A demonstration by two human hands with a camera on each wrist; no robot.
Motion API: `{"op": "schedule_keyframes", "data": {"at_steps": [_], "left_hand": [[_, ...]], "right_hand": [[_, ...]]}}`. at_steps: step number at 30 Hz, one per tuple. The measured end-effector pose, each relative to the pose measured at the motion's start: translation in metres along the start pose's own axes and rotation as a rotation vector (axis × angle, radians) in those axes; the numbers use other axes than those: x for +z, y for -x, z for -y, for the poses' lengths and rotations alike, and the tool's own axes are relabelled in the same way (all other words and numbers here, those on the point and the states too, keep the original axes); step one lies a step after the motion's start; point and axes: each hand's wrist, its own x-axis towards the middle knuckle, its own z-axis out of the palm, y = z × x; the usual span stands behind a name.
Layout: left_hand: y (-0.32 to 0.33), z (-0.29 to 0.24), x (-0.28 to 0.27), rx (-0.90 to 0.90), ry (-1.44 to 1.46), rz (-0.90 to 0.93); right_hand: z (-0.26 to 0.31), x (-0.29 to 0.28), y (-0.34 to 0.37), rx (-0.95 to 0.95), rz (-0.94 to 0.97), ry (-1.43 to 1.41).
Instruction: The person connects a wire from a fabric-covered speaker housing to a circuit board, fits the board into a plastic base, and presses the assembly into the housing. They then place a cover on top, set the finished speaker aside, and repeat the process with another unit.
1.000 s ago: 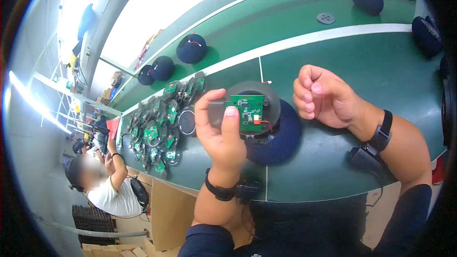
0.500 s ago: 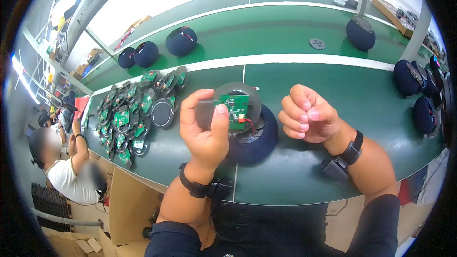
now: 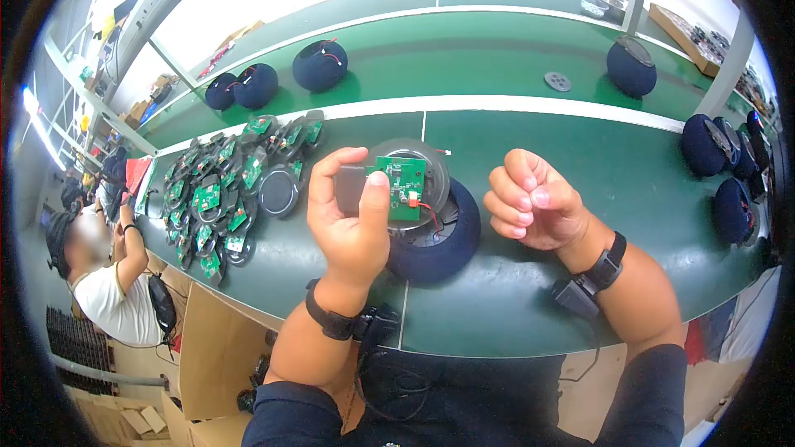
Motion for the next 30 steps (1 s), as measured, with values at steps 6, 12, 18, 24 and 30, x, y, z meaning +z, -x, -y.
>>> {"op": "schedule_keyframes", "data": {"at_steps": [6, 12, 18, 24, 30], "left_hand": [[0.0, -0.014, 0.006, -0.137, 0.222, 0.013], [-0.002, 0.003, 0.001, -0.094, 0.131, -0.009], [-0.003, -0.007, 0.004, -0.136, 0.193, 0.033], [-0.001, -0.008, 0.005, -0.144, 0.202, 0.033], [-0.002, 0.0, 0.002, -0.101, 0.101, 0.019]], "right_hand": [[0.001, -0.003, 0.002, 0.0, -0.027, 0.017], [-0.001, 0.001, 0.001, -0.023, -0.101, 0.056], [-0.01, 0.005, -0.005, -0.009, -0.333, 0.408], [-0.021, 0.04, -0.009, -0.322, -0.31, 1.398], [-0.023, 0.033, -0.006, -0.265, -0.338, 1.374]]}}
